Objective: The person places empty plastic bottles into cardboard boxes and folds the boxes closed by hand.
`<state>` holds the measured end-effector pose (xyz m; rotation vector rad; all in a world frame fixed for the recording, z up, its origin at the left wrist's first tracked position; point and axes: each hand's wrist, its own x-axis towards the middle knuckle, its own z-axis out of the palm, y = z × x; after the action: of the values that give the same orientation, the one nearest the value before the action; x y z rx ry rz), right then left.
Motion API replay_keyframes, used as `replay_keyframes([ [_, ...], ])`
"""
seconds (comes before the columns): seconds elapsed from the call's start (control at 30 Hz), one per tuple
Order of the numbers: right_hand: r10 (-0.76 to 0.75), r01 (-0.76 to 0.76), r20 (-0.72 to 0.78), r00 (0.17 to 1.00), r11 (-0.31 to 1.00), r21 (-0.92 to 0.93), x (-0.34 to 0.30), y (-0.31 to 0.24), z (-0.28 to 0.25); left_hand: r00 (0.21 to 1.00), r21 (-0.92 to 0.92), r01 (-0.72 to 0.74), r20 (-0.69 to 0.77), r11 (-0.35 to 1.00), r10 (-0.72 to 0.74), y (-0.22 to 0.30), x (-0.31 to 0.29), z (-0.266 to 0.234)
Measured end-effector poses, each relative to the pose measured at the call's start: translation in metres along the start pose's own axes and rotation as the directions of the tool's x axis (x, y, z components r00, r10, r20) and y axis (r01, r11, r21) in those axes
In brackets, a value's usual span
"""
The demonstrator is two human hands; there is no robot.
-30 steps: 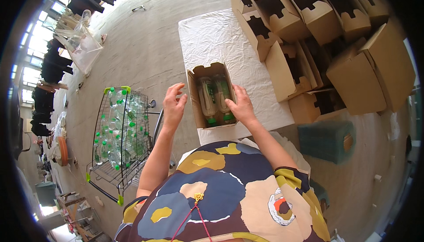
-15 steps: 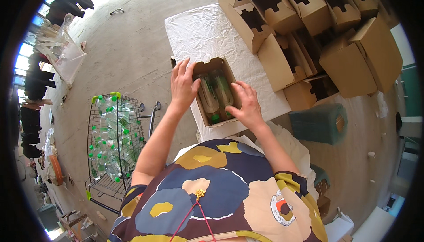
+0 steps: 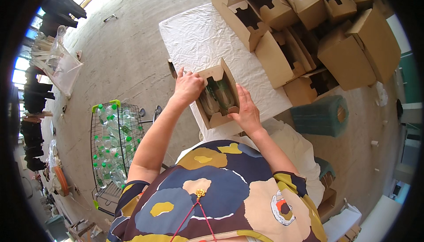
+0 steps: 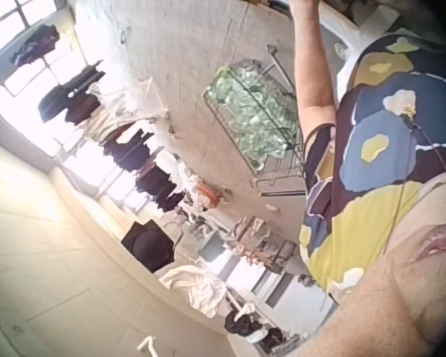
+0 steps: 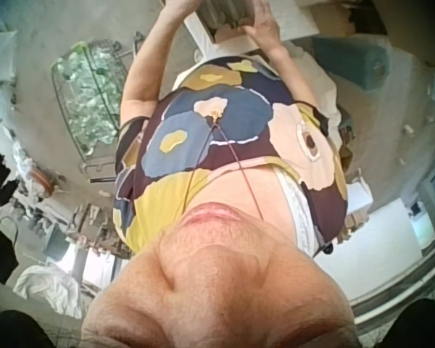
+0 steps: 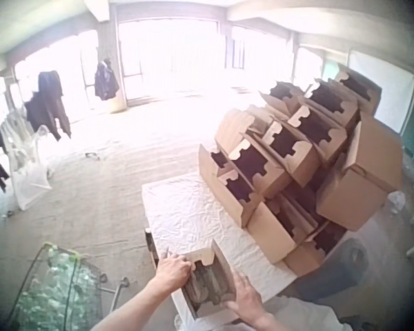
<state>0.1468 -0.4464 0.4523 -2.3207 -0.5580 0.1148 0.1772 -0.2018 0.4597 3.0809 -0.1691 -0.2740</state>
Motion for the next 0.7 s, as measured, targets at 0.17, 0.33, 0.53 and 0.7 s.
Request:
replay_keyframes([
  [0.17,0.117,-0.113,0.013,0.993,0.976,-0.185,0.014,0.007,0.011,0.998,0.048,-0.002,0.065,0.999,-0.001,0.005,0.005,0.002],
  [0.33,0.225,-0.127,0.149,0.963,0.864,-0.487,0.023,0.001,0.015,0.997,-0.130,0.055,-0.037,0.990,-0.060,0.004,0.006,0.012],
  [0.53,-0.156,0.143,-0.051,0.986,0.970,-0.198,0.008,0.005,0.036,0.791,-0.489,-0.117,-0.572,0.865,-0.216,0.007,-0.014,0.023],
  [0.7,-0.168,0.169,-0.047,0.985,0.986,0.017,0.008,0.010,0.043,0.741,-0.868,-0.187,-0.433,0.461,-0.514,0.016,-0.022,0.053],
])
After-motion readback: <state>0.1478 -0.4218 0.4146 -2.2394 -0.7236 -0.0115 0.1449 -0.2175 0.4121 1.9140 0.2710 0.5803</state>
